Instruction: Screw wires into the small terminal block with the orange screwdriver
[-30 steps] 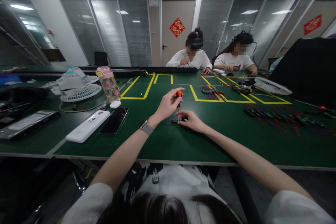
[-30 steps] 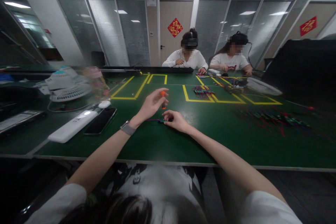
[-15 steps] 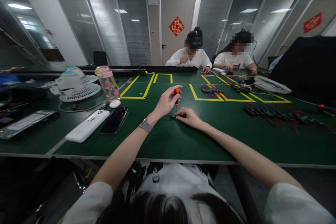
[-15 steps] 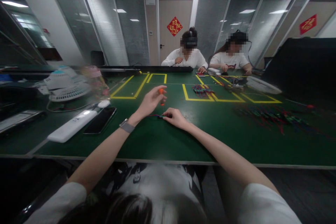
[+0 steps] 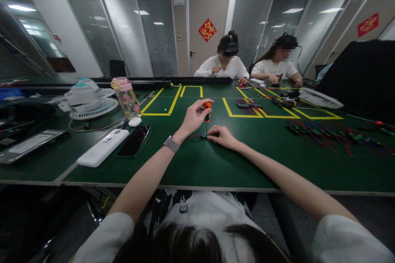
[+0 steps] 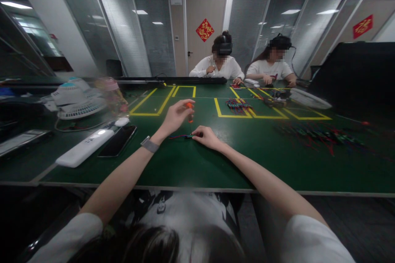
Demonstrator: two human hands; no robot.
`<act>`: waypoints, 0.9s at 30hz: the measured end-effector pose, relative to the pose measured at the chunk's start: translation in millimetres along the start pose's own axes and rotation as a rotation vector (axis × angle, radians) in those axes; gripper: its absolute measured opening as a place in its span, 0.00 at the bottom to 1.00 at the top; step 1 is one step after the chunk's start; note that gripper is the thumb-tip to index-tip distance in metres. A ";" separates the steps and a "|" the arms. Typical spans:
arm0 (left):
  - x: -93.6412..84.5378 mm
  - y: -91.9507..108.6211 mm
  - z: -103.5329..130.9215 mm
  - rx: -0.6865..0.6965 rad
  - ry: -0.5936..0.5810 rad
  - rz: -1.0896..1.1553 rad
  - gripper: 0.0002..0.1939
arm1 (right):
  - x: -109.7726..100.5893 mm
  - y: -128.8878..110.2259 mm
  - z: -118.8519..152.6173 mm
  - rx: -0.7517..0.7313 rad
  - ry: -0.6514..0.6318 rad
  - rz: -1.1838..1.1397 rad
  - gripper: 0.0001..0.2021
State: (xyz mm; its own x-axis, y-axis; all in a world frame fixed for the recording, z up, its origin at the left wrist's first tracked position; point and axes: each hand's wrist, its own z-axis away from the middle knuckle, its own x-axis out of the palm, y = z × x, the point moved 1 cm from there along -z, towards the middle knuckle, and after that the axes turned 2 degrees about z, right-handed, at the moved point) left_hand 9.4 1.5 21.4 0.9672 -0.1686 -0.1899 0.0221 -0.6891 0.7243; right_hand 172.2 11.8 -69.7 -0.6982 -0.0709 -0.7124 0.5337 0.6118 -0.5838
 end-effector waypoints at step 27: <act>-4.9 2.1 1.7 0.119 0.134 -0.271 0.08 | -2.7 0.1 0.6 0.065 0.032 -0.064 0.09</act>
State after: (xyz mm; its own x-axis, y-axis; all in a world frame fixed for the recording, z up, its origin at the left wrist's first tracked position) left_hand 4.3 -0.3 22.7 0.9550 0.1213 -0.2707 0.2614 -0.7752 0.5751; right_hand 174.4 11.6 -68.1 -0.7460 -0.0823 -0.6608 0.5167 0.5545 -0.6523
